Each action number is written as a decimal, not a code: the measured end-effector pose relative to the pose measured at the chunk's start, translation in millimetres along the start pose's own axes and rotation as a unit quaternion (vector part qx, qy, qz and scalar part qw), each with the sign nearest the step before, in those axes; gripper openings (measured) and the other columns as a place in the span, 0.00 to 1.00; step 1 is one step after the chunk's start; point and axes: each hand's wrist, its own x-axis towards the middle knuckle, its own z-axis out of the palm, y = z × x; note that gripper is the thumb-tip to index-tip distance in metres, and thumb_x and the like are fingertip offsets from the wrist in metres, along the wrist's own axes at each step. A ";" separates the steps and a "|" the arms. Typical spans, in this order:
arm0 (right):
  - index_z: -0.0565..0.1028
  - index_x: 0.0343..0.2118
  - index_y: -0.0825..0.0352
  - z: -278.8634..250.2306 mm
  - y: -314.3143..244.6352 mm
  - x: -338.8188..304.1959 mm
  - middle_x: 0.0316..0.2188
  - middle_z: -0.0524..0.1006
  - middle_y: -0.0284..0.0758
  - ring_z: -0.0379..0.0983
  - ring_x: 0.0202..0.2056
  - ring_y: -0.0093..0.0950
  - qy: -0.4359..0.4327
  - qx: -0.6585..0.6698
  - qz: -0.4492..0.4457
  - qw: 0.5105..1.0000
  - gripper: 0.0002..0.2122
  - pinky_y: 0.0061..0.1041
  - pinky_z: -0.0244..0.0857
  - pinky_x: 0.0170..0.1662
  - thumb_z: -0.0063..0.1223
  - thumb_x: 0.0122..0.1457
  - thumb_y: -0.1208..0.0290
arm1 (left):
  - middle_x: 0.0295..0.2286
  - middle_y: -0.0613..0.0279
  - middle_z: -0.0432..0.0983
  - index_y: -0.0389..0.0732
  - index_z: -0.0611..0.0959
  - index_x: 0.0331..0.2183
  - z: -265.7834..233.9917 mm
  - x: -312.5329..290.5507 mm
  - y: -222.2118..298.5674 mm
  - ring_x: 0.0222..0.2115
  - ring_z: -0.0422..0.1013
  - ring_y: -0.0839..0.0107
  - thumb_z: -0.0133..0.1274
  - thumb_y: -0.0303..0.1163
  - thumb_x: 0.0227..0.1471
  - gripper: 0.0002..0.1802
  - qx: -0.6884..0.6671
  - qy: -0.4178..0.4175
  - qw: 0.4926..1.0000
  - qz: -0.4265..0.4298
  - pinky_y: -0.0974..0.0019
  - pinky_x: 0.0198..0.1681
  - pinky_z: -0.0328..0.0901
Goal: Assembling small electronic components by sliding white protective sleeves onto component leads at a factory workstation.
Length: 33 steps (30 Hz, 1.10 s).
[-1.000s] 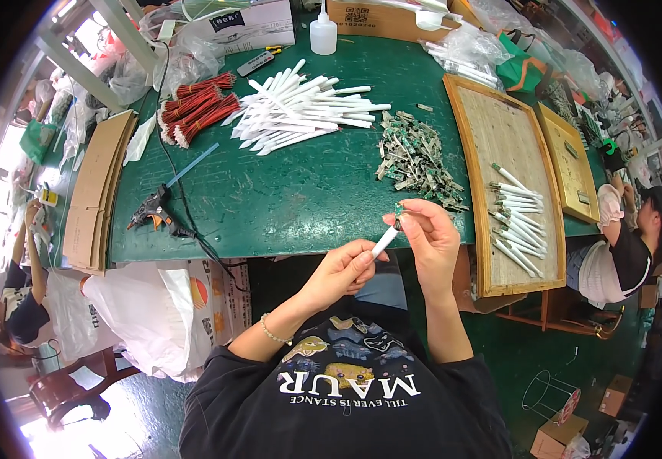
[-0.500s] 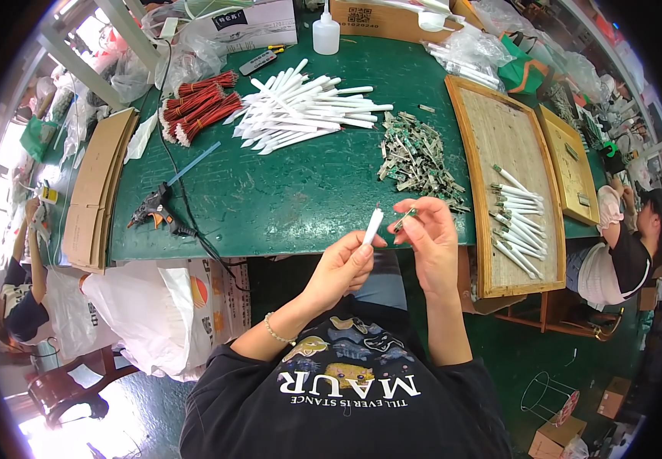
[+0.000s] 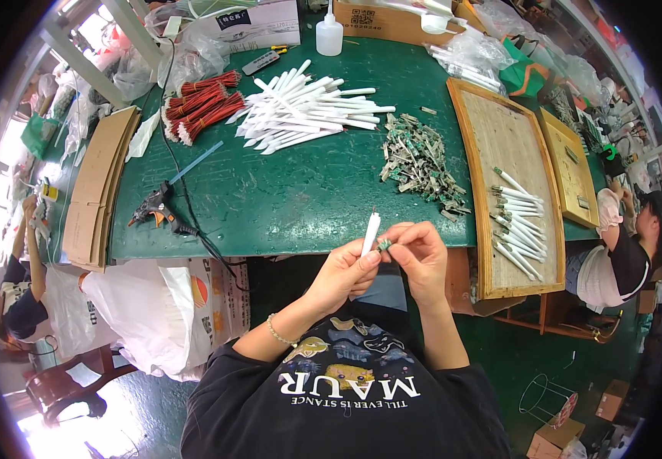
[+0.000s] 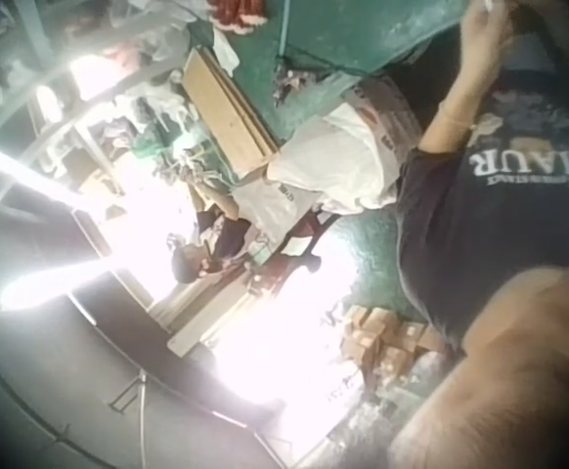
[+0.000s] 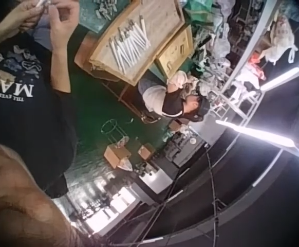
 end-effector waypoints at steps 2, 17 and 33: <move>0.66 0.30 0.68 -1.3 -1.4 1.5 0.31 0.74 0.39 0.70 0.34 0.25 0.023 -0.002 0.000 1.000 0.06 0.21 0.65 0.39 0.53 0.54 0.80 | 0.14 0.79 0.52 0.40 0.73 0.35 1.9 -0.2 -0.3 0.12 0.46 0.88 0.45 0.37 0.59 0.11 0.004 0.007 1.000 0.001 0.79 0.14 0.41; 0.75 0.31 0.68 -1.3 -1.2 -1.3 0.32 0.78 0.36 0.72 0.34 0.25 -0.023 -0.171 -0.095 0.980 0.05 0.20 0.65 0.37 0.57 0.51 0.80 | 0.15 0.78 0.53 0.41 0.72 0.35 0.5 1.2 -3.3 0.12 0.46 0.88 0.44 0.38 0.60 0.10 -0.028 0.000 1.000 0.013 0.80 0.14 0.41; 0.70 0.42 0.72 14.0 -29.3 23.9 0.28 0.78 0.39 0.74 0.29 0.21 0.058 -0.157 -0.040 0.985 0.11 0.16 0.67 0.31 0.50 0.58 0.75 | 0.15 0.72 0.53 0.40 0.69 0.41 0.8 -4.1 -10.4 0.13 0.45 0.84 0.35 0.42 0.62 0.16 0.056 -0.068 0.995 0.042 0.78 0.15 0.42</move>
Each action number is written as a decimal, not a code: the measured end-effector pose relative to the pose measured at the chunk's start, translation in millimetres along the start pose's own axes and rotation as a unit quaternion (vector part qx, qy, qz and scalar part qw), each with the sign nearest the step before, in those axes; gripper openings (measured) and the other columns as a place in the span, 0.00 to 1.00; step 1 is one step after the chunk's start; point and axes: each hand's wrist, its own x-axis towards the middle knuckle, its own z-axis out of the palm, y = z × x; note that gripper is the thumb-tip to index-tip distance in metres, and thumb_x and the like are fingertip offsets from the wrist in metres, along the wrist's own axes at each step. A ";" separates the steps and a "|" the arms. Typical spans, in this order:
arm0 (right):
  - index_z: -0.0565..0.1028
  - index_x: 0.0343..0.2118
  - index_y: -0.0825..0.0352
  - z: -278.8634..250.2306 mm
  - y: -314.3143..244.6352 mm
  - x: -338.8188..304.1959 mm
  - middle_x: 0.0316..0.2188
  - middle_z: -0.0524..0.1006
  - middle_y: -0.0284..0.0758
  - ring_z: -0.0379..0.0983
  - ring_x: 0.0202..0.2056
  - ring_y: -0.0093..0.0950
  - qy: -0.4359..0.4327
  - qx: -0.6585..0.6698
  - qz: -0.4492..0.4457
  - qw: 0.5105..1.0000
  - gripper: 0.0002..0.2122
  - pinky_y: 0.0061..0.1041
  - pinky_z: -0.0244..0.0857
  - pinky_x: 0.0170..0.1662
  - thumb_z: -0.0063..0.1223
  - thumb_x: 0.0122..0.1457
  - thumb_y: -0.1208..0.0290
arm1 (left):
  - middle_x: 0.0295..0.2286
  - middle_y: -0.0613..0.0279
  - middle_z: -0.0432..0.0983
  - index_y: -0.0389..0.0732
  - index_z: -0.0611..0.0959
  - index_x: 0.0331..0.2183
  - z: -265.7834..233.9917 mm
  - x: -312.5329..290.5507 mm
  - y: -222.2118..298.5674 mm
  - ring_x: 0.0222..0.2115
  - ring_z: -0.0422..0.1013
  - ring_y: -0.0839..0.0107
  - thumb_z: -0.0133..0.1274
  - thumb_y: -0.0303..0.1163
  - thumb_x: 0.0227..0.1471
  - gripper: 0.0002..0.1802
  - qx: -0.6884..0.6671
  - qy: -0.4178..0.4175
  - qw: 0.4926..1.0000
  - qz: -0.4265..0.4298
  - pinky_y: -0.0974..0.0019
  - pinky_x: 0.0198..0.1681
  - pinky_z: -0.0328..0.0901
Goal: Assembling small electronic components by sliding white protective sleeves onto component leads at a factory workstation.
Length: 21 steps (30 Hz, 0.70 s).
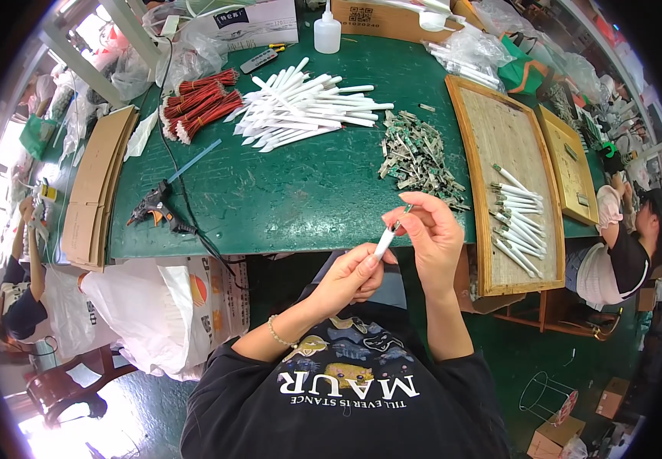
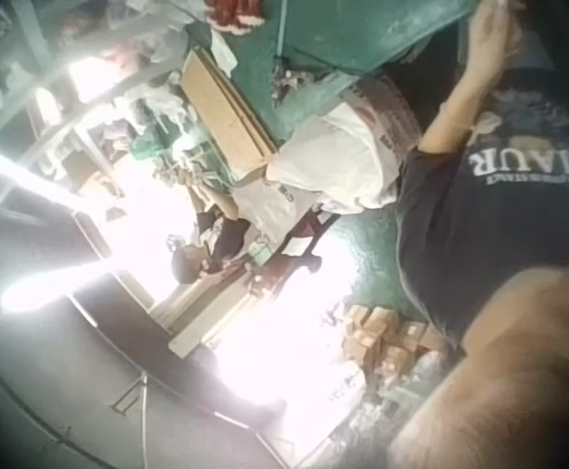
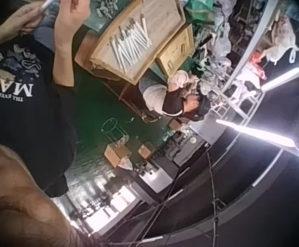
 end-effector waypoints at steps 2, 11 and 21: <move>0.71 0.41 0.72 0.1 1.1 0.0 0.28 0.78 0.39 0.74 0.30 0.21 -0.010 0.004 0.006 1.000 0.10 0.16 0.67 0.32 0.51 0.58 0.75 | 0.15 0.73 0.53 0.40 0.69 0.41 0.0 0.0 -0.2 0.13 0.44 0.84 0.35 0.42 0.62 0.16 0.003 0.000 1.000 -0.002 0.78 0.15 0.42; 0.71 0.40 0.73 -6.1 4.3 0.4 0.28 0.77 0.39 0.76 0.30 0.23 -0.059 -0.010 0.000 0.998 0.09 0.17 0.69 0.34 0.50 0.57 0.77 | 0.15 0.73 0.52 0.39 0.70 0.41 -1.7 -2.6 1.4 0.13 0.44 0.84 0.35 0.43 0.62 0.17 -0.006 -0.006 0.999 -0.034 0.78 0.14 0.41; 0.72 0.39 0.72 -6.0 16.4 -12.6 0.27 0.78 0.40 0.77 0.31 0.26 -0.051 0.008 -0.011 0.999 0.08 0.20 0.70 0.35 0.48 0.60 0.74 | 0.15 0.75 0.52 0.41 0.70 0.40 0.3 -5.7 -0.8 0.12 0.43 0.86 0.35 0.44 0.62 0.17 -0.054 -0.024 0.997 -0.047 0.79 0.13 0.40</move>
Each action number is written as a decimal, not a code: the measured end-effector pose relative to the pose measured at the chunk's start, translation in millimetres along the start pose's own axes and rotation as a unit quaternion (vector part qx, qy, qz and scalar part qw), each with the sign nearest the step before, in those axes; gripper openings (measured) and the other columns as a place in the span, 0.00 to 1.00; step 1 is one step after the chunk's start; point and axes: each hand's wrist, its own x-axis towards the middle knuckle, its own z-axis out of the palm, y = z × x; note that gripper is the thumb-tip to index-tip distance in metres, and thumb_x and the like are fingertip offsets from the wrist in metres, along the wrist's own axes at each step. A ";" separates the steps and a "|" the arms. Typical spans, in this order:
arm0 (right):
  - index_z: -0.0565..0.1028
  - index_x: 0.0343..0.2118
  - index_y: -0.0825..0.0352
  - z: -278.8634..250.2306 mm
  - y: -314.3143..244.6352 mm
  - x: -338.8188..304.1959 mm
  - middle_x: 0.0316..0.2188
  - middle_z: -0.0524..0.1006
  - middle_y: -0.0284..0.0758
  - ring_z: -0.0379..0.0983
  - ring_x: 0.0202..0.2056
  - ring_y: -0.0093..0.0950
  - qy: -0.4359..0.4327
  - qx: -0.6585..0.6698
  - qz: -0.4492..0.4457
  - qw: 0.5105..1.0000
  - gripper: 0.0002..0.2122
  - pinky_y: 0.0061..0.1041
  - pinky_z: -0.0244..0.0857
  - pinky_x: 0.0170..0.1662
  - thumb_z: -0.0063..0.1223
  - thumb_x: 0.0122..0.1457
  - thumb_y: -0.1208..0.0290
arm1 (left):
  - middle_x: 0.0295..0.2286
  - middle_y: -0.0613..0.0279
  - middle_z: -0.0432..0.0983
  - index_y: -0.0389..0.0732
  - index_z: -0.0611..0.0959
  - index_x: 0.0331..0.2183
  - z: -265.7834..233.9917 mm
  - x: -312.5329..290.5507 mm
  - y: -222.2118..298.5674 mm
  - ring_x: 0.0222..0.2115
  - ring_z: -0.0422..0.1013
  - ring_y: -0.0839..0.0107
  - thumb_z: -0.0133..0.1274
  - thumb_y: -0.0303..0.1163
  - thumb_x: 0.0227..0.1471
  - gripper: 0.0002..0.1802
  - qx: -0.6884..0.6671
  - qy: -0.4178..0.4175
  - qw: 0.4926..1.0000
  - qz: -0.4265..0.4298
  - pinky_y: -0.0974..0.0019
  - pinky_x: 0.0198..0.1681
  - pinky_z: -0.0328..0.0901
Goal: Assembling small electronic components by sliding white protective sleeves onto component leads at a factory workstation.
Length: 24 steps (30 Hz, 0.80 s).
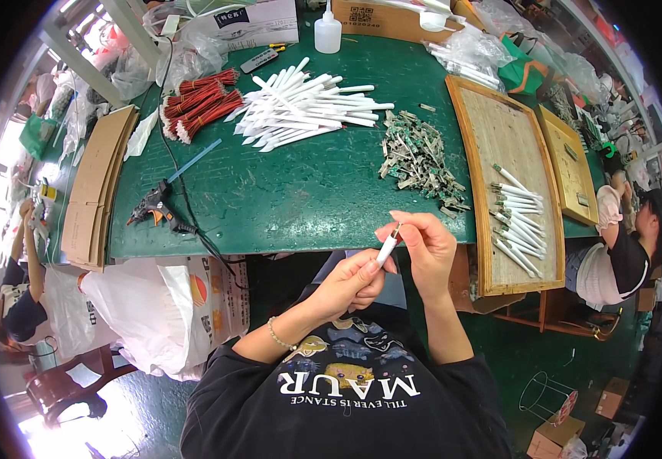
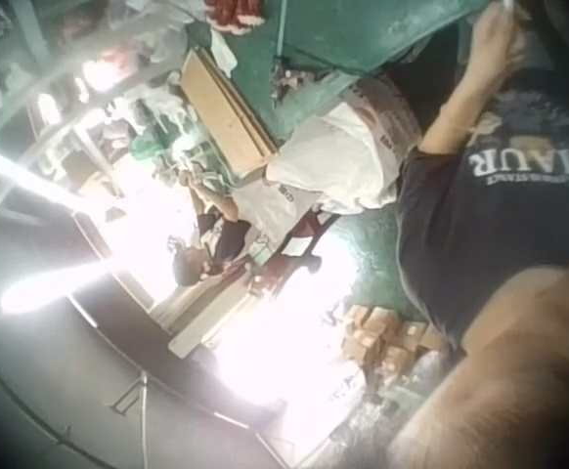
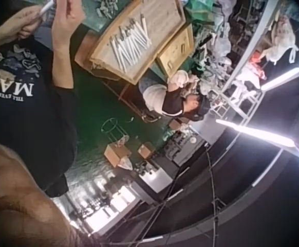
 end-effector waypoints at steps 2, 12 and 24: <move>0.73 0.38 0.72 1.1 7.5 -8.4 0.28 0.78 0.39 0.77 0.32 0.26 0.015 0.005 -0.020 1.000 0.08 0.20 0.70 0.35 0.46 0.61 0.73 | 0.15 0.75 0.52 0.41 0.70 0.40 2.2 0.1 -2.9 0.12 0.43 0.86 0.35 0.44 0.62 0.17 -0.010 -0.001 1.000 -0.006 0.79 0.13 0.39; 0.64 0.49 0.70 3.4 14.4 -23.2 0.28 0.77 0.41 0.75 0.27 0.29 0.041 -0.012 -0.068 0.997 0.16 0.27 0.69 0.35 0.40 0.64 0.64 | 0.14 0.75 0.54 0.41 0.69 0.39 7.1 15.3 -7.3 0.11 0.46 0.86 0.37 0.46 0.61 0.18 -0.005 0.010 0.999 -0.031 0.79 0.13 0.43; 0.67 0.46 0.67 -167.0 -92.1 -0.7 0.21 0.69 0.29 0.65 0.25 0.17 0.032 -0.354 0.128 0.926 0.15 0.18 0.58 0.28 0.52 0.55 0.73 | 0.34 0.55 0.73 0.38 0.78 0.35 -75.9 58.1 133.5 0.37 0.69 0.57 0.51 0.28 0.48 0.10 0.791 0.211 0.516 0.252 0.61 0.39 0.65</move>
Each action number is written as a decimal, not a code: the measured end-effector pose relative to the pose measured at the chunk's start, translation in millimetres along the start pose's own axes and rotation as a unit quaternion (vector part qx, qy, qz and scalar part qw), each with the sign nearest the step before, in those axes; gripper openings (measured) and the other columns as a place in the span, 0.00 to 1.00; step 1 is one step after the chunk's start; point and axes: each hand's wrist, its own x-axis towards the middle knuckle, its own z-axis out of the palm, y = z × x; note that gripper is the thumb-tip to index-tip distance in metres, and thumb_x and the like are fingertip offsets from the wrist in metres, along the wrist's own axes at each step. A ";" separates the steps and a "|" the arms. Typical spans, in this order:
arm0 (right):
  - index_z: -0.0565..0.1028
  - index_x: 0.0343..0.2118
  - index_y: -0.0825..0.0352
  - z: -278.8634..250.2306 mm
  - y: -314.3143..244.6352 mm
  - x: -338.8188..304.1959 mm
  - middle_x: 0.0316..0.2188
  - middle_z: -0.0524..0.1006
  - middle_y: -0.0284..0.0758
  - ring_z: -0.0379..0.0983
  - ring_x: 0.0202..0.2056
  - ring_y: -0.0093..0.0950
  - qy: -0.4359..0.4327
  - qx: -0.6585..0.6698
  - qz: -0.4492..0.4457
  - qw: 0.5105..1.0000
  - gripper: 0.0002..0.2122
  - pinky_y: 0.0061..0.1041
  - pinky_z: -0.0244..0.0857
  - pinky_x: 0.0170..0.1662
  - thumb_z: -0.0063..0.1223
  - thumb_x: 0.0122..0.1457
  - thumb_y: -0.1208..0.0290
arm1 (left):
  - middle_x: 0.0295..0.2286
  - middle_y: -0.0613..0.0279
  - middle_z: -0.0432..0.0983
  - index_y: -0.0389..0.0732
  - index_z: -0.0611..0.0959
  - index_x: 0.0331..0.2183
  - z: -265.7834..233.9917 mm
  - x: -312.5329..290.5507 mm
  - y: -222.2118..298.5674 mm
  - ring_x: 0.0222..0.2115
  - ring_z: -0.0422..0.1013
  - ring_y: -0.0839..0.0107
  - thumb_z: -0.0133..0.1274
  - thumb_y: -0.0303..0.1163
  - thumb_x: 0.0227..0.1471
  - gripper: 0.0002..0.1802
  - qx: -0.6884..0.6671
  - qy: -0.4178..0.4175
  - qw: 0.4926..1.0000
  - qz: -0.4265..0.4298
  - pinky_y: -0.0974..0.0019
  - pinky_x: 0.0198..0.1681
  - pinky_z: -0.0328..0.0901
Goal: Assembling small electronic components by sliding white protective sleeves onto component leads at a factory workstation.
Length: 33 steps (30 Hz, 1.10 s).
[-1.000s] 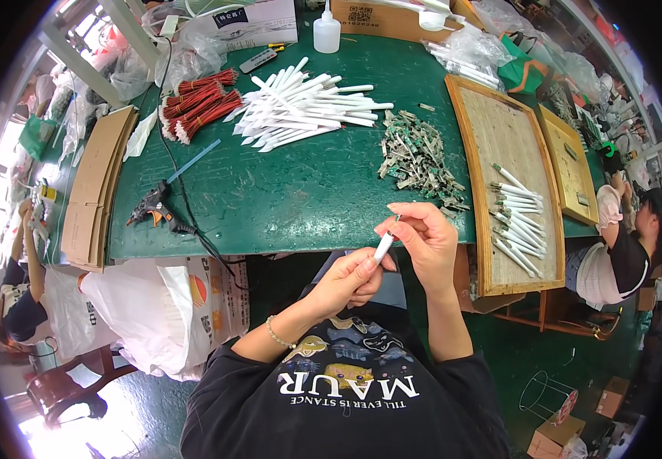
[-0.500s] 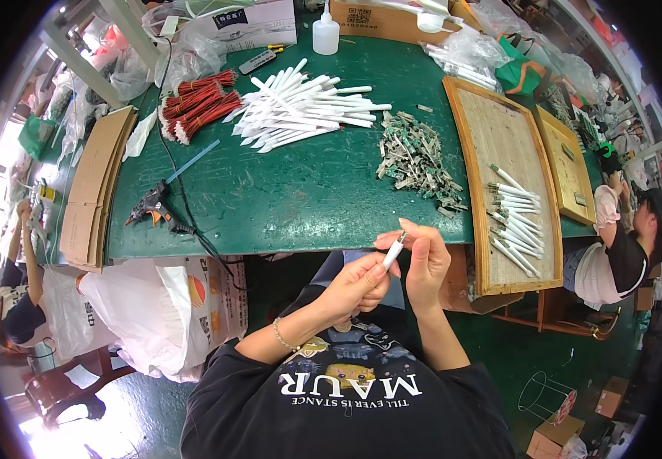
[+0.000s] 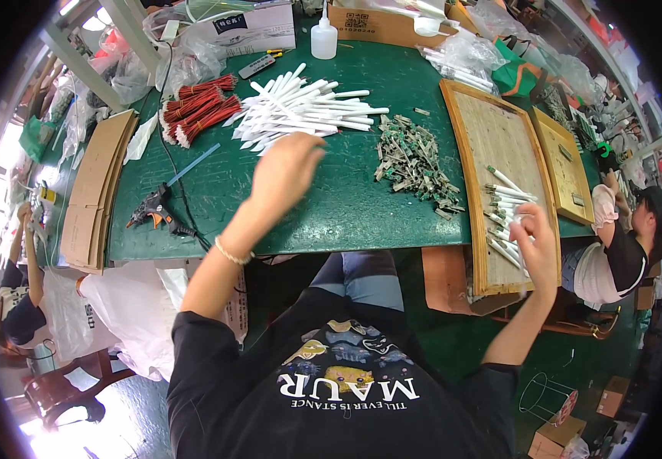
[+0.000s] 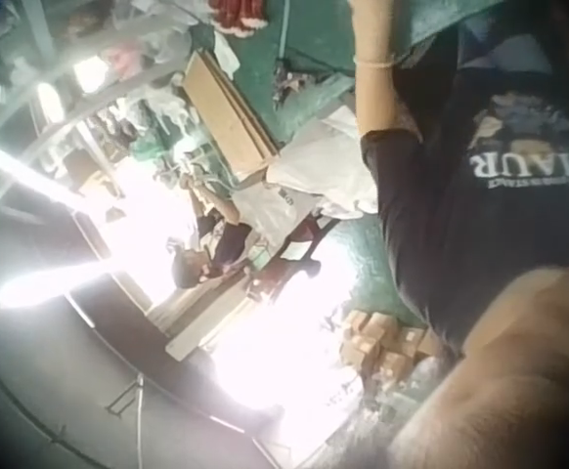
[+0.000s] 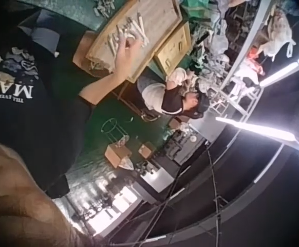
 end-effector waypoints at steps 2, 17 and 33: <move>0.69 0.41 0.67 -19.6 24.1 2.4 0.21 0.69 0.31 0.66 0.26 0.20 -0.080 -0.134 0.038 0.987 0.13 0.20 0.60 0.30 0.54 0.52 0.76 | 0.32 0.56 0.73 0.38 0.78 0.33 -0.5 3.3 -32.7 0.36 0.69 0.57 0.52 0.28 0.47 0.08 0.088 0.034 0.995 0.012 0.60 0.38 0.65; 0.73 0.34 0.70 100.0 -1.8 13.3 0.32 0.74 0.41 0.70 0.37 0.39 0.003 -0.284 -0.131 0.950 0.08 0.32 0.63 0.40 0.54 0.50 0.76 | 0.25 0.57 0.71 0.39 0.75 0.26 8.6 0.4 -40.7 0.30 0.70 0.60 0.56 0.33 0.43 0.10 0.175 -0.049 0.982 0.050 0.60 0.33 0.65; 0.71 0.33 0.69 143.7 7.1 10.5 0.27 0.74 0.35 0.68 0.26 0.26 0.102 -0.035 -0.046 0.993 0.04 0.22 0.62 0.30 0.50 0.57 0.75 | 0.21 0.49 0.71 0.36 0.73 0.42 0.7 -32.1 -4.6 0.24 0.69 0.51 0.42 0.31 0.56 0.13 -0.049 -0.157 0.984 -0.064 0.54 0.28 0.62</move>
